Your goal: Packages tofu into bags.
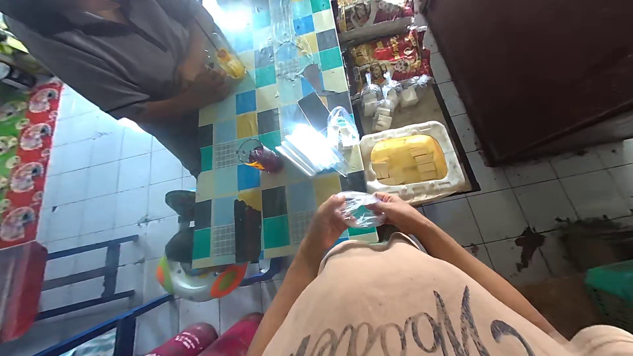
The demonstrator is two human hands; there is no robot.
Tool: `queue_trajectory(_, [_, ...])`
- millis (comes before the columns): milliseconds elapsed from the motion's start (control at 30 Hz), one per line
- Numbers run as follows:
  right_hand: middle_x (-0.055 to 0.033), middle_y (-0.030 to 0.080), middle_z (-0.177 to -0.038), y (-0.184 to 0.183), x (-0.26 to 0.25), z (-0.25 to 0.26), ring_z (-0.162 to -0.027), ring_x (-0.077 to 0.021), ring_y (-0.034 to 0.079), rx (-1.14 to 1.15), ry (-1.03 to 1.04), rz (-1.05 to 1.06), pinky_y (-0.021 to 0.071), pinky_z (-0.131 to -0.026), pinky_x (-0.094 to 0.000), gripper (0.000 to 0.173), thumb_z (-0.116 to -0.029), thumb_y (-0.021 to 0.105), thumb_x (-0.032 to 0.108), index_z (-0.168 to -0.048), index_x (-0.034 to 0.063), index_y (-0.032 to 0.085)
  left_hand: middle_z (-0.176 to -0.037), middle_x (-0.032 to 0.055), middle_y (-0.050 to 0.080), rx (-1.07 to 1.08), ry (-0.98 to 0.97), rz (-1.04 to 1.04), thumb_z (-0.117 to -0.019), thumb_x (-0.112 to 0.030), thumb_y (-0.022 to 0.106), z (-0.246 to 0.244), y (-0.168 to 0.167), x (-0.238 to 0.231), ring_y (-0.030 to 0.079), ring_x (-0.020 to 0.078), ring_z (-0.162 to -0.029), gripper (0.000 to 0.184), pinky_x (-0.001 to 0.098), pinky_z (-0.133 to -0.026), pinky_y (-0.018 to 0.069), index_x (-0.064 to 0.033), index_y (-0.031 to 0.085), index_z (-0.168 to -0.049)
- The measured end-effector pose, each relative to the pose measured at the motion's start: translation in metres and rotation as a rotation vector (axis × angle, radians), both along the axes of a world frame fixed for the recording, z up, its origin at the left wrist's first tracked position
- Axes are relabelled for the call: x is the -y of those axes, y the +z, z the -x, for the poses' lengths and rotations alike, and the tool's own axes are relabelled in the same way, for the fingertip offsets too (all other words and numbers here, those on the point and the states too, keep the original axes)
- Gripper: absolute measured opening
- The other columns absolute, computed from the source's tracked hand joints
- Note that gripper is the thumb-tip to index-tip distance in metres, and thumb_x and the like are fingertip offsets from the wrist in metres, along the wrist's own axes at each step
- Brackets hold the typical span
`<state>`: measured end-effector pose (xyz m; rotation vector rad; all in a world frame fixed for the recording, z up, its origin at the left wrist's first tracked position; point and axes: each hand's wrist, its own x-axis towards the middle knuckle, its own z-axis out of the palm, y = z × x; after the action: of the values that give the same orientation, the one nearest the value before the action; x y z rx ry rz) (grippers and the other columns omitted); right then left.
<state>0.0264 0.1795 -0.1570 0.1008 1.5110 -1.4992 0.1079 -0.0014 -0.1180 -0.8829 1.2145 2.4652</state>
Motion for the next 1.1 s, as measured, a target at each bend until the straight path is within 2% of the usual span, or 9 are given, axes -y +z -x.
queue_trajectory(233, [-0.0041,0.067,-0.079,0.021,0.002,0.012,-0.069,-0.0121,0.068,0.376,-0.256,0.246,0.0599,-0.07,-0.028,0.023,-0.111,0.035,0.016,-0.108,0.0074,0.056,-0.077,0.0026,0.059,0.082,0.107,0.313,-0.0982,0.006,0.055,0.016,-0.001,-0.005,0.051,0.0052,-0.053,0.031,0.0185,-0.05,0.0461,-0.0077,0.051,-0.126])
queue_trajectory(300, [-0.0059,0.065,-0.087,0.017,0.003,0.011,-0.071,-0.0138,0.066,0.291,-0.313,0.3,0.0598,-0.071,-0.0305,0.024,-0.1082,0.039,0.011,-0.129,0.0109,0.052,-0.081,0.0017,0.06,0.031,0.201,0.444,-0.0978,0.008,0.054,0.021,-0.007,-0.006,0.052,0.0042,-0.055,0.04,0.0181,-0.05,0.0458,-0.0112,0.05,-0.133])
queue_trajectory(367, [-0.0048,0.065,-0.093,0.013,0.003,0.011,-0.076,-0.0131,0.068,0.144,-0.277,0.325,0.0601,-0.077,-0.032,0.042,-0.1055,0.043,0.002,-0.145,0.0165,0.04,-0.084,0.0006,0.062,-0.084,0.168,0.77,-0.0945,0.012,0.052,0.018,-0.017,-0.007,0.055,0.0037,-0.066,0.019,0.0204,-0.059,0.048,-0.0002,0.063,-0.103])
queue_trajectory(433, [-0.0021,0.069,-0.091,0.013,0.008,0.007,-0.076,-0.0095,0.067,-0.152,-0.237,0.203,0.0595,-0.074,-0.0293,0.02,-0.1004,0.053,-0.006,-0.116,0.0047,0.06,-0.094,0.0116,0.059,-0.21,0.017,1.185,-0.0857,0.014,0.056,0.019,-0.022,-0.009,0.057,0.0164,-0.083,0.021,0.0314,-0.073,0.05,-0.0001,0.072,-0.081])
queue_trajectory(533, [-0.0152,0.068,-0.102,0.007,0.017,0.003,-0.084,-0.0217,0.066,-0.865,-0.101,-0.192,0.0577,-0.074,-0.0382,0.018,-0.0898,0.066,-0.008,-0.092,0.0038,0.079,-0.117,0.0285,0.06,-0.221,-0.236,1.474,-0.094,-0.008,0.07,0.029,-0.021,-0.016,0.064,0.0375,-0.101,0.023,0.0478,-0.088,0.0549,0.0014,0.074,-0.114])
queue_trajectory(667, [-0.0281,0.061,-0.13,0.018,0.028,0.007,-0.094,-0.043,0.069,-1.034,0.125,-0.53,0.0579,-0.078,-0.0573,0.031,-0.0943,0.063,-0.003,-0.124,0.0,0.072,-0.138,0.0309,0.048,-0.037,-0.466,1.531,-0.093,0.002,0.064,0.042,-0.01,-0.026,0.059,0.044,-0.116,0.038,0.0512,-0.093,0.0539,0.0001,0.065,-0.131])
queue_trajectory(800, [-0.0287,0.062,-0.121,0.025,0.026,0.014,-0.094,-0.0449,0.068,-0.958,0.191,-0.594,0.0567,-0.078,-0.0597,0.022,-0.0953,0.07,0.005,-0.114,-0.0055,0.072,-0.126,0.0275,0.056,-0.153,-0.37,1.584,-0.0958,-0.002,0.06,0.042,-0.013,-0.021,0.063,0.0412,-0.103,0.026,0.0527,-0.082,0.0556,-0.0014,0.073,-0.118])
queue_trajectory(933, [-0.0259,0.064,-0.106,0.014,0.019,0.023,-0.09,-0.0397,0.066,-0.987,0.105,-0.424,0.0563,-0.078,-0.0557,0.028,-0.0965,0.074,0.02,-0.105,-0.007,0.072,-0.13,0.0278,0.052,-0.138,-0.423,1.393,-0.0937,-0.008,0.068,0.051,-0.009,-0.022,0.063,0.0369,-0.098,0.038,0.0496,-0.081,0.0556,0.0016,0.064,-0.13])
queue_trajectory(1100, [-0.0227,0.064,-0.113,0.009,0.015,0.033,-0.088,-0.0369,0.067,-1.014,0.115,-0.485,0.0567,-0.069,-0.0542,0.025,-0.0891,0.065,-0.008,-0.106,0.0046,0.079,-0.136,0.0268,0.05,-0.25,-0.355,1.408,-0.0917,0.007,0.061,0.059,-0.011,-0.02,0.06,0.0361,-0.11,0.03,0.0465,-0.089,0.0543,-0.0021,0.072,-0.117])
